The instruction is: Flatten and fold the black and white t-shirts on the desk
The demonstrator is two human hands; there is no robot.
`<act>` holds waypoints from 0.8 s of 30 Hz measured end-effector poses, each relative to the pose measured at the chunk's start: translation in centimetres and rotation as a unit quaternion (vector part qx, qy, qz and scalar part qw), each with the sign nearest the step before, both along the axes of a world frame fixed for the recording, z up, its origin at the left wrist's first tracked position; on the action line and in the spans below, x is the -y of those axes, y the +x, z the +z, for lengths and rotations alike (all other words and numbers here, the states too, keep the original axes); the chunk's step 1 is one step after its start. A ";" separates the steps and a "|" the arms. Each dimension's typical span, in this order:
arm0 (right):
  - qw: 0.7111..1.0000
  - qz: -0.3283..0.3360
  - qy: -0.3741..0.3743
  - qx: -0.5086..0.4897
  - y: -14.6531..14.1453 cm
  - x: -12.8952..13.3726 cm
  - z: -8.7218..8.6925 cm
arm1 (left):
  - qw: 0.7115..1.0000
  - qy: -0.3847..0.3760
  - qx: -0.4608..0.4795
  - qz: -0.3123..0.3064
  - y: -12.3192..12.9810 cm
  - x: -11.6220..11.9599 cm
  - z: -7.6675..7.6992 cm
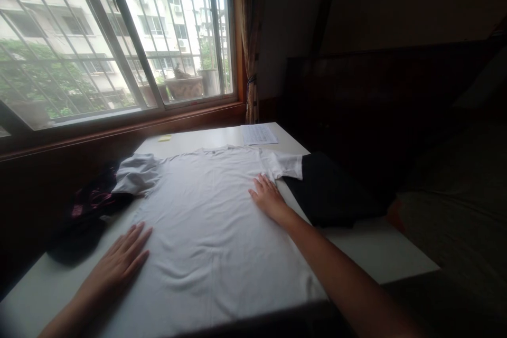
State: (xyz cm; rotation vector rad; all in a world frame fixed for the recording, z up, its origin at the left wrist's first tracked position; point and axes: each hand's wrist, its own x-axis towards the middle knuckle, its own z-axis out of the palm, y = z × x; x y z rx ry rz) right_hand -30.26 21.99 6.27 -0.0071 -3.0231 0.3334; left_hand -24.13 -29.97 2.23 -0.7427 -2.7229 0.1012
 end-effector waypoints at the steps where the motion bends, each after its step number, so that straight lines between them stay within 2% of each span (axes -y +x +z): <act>1: 1.000 -0.005 0.003 -0.010 0.2 -0.3 -0.3 | 1.000 0.002 0.000 0.004 -0.1 0.3 -0.1; 7: 0.998 0.016 0.009 -0.054 2.3 -2.2 -1.1 | 1.000 0.002 -0.001 0.014 -0.2 1.2 -0.7; 13: 0.992 0.037 0.011 -0.121 4.1 -3.7 0.3 | 1.000 0.004 -0.004 0.015 -0.1 1.1 -0.6; 16: 0.992 -0.027 0.011 -0.119 3.4 -5.1 1.4 | 1.000 0.008 -0.005 0.012 -0.1 1.1 -0.6; 19: 0.993 -0.099 -0.013 -0.056 2.0 -6.5 2.3 | 1.000 0.020 -0.006 0.006 -0.2 1.1 -0.7; 24: 0.994 -0.104 -0.044 0.002 0.2 -6.9 2.5 | 0.999 0.029 -0.002 0.013 -0.1 1.0 -0.7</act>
